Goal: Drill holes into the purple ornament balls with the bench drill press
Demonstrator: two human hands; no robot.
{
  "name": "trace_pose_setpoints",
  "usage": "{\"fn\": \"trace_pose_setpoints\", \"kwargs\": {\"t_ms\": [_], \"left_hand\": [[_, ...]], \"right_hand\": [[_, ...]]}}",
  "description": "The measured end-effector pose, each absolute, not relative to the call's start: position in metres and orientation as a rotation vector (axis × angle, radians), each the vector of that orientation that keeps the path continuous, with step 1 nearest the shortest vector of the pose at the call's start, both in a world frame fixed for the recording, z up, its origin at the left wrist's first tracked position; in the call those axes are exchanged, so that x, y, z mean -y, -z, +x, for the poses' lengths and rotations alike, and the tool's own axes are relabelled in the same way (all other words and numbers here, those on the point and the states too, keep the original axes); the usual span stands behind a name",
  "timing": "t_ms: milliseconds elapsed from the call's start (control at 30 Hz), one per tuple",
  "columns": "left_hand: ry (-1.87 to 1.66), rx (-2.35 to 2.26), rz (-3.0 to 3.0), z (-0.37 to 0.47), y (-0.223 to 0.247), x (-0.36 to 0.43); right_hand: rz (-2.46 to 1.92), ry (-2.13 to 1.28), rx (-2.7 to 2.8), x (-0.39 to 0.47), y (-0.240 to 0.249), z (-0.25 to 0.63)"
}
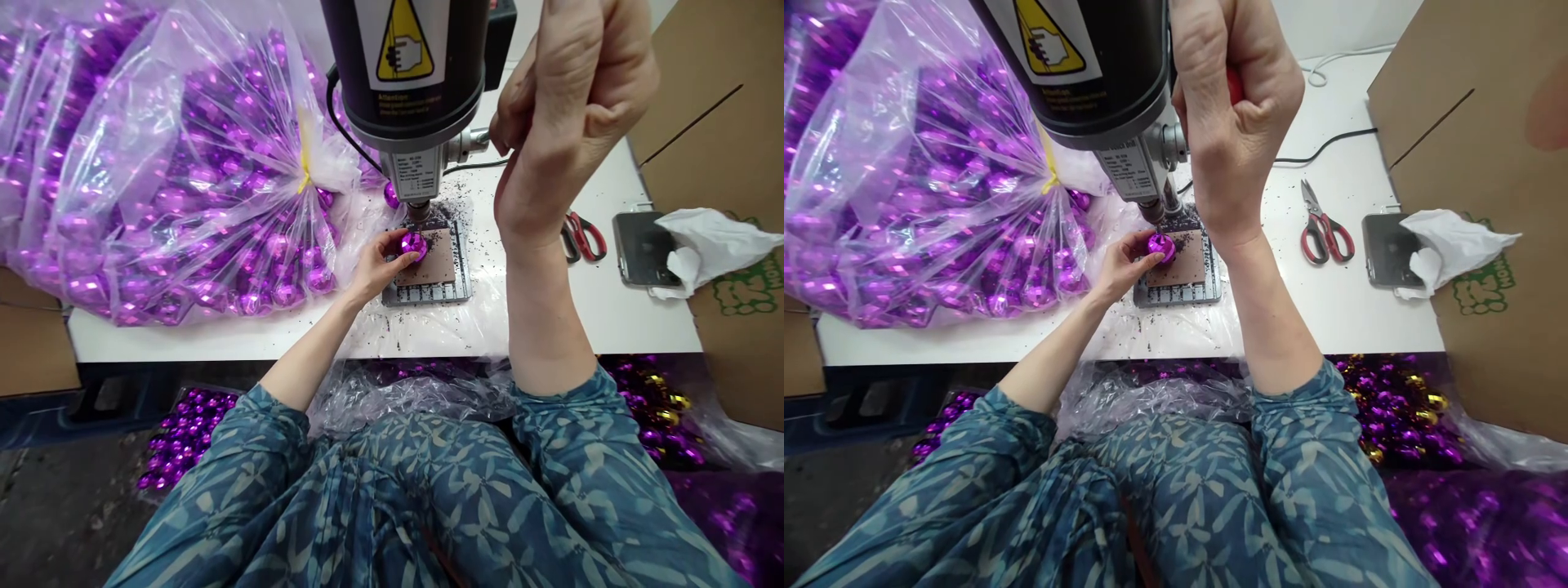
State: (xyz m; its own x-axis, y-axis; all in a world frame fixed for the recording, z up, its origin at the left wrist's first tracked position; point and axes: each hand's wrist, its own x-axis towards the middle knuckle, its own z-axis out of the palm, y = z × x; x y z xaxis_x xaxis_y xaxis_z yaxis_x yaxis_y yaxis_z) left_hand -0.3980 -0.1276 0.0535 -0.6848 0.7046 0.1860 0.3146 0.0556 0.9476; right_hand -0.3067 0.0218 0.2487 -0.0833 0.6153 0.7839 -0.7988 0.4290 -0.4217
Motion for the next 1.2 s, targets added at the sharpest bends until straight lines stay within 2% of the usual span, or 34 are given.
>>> {"fn": "trace_pose_setpoints", "kwargs": {"t_ms": [433,967,1200], "left_hand": [[-1.616,-2.186,1.089,-0.399,-0.046,0.122],[-1.626,-2.266,1.327,-0.388,-0.039,0.117],[-1.607,-2.204,1.317,-0.378,-0.036,0.115]], "right_hand": [[0.279,-1.301,1.097,-0.025,-0.249,-0.307],[0.257,-1.253,1.101,-0.024,-0.25,-0.308],[0.178,-1.127,1.188,-0.024,-0.248,-0.309]]}}
